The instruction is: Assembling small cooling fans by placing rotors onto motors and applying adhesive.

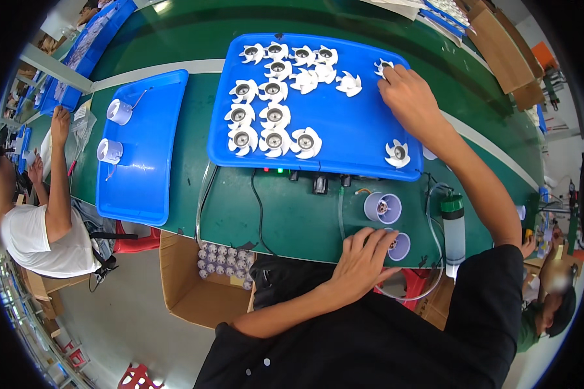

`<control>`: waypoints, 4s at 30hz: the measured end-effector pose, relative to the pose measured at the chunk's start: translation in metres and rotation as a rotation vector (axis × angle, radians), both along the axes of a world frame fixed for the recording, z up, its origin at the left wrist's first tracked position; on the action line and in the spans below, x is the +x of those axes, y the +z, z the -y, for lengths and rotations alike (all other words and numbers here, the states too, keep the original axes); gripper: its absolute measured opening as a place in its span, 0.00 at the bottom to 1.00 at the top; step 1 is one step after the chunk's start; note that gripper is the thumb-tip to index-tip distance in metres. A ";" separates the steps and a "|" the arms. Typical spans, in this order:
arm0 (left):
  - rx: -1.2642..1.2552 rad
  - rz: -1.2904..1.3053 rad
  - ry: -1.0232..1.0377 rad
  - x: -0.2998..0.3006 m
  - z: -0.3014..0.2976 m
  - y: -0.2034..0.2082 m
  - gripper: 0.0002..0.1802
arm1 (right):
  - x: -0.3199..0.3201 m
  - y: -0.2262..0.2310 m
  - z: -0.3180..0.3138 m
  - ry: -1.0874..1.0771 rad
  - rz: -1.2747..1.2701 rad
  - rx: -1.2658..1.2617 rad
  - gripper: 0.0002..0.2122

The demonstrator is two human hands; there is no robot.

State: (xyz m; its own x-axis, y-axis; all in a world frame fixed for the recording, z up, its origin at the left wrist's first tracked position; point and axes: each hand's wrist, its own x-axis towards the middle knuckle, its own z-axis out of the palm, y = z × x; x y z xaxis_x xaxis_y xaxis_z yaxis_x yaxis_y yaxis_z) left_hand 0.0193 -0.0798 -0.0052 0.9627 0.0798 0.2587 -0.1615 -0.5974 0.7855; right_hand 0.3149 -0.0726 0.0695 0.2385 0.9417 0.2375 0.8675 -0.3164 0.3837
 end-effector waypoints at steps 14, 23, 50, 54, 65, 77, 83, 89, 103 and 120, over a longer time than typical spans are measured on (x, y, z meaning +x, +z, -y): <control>-0.414 -0.042 -0.147 -0.014 -0.031 0.010 0.38 | -0.025 0.026 0.033 0.654 0.138 0.154 0.07; -0.402 -0.042 0.226 -0.018 -0.080 0.023 0.34 | -0.064 0.025 0.057 0.828 0.167 0.250 0.09; -0.119 0.035 0.136 -0.010 -0.094 0.019 0.35 | -0.184 0.018 0.064 -0.027 -1.279 0.284 0.02; -0.133 -0.005 0.259 -0.016 -0.098 0.015 0.36 | -0.185 0.032 0.066 0.120 -1.349 0.172 0.05; -0.196 0.028 0.192 -0.017 -0.096 0.020 0.35 | -0.187 -0.003 0.061 0.087 -0.987 0.242 0.07; -0.131 0.034 0.164 -0.017 -0.092 0.019 0.37 | -0.187 0.034 0.074 0.195 -1.208 0.388 0.13; -0.094 0.044 0.143 -0.017 -0.091 0.024 0.38 | -0.187 0.021 0.072 0.051 -1.204 0.269 0.11; -0.133 0.043 0.186 -0.014 -0.092 0.016 0.37 | -0.193 0.015 0.065 0.079 -1.127 0.372 0.10; -0.055 0.084 0.386 -0.041 -0.141 0.051 0.34 | -0.189 0.012 0.074 0.045 -1.212 0.467 0.14; 0.727 0.143 1.197 -0.105 -0.364 0.035 0.25 | -0.178 0.022 0.082 -0.041 -1.261 0.405 0.07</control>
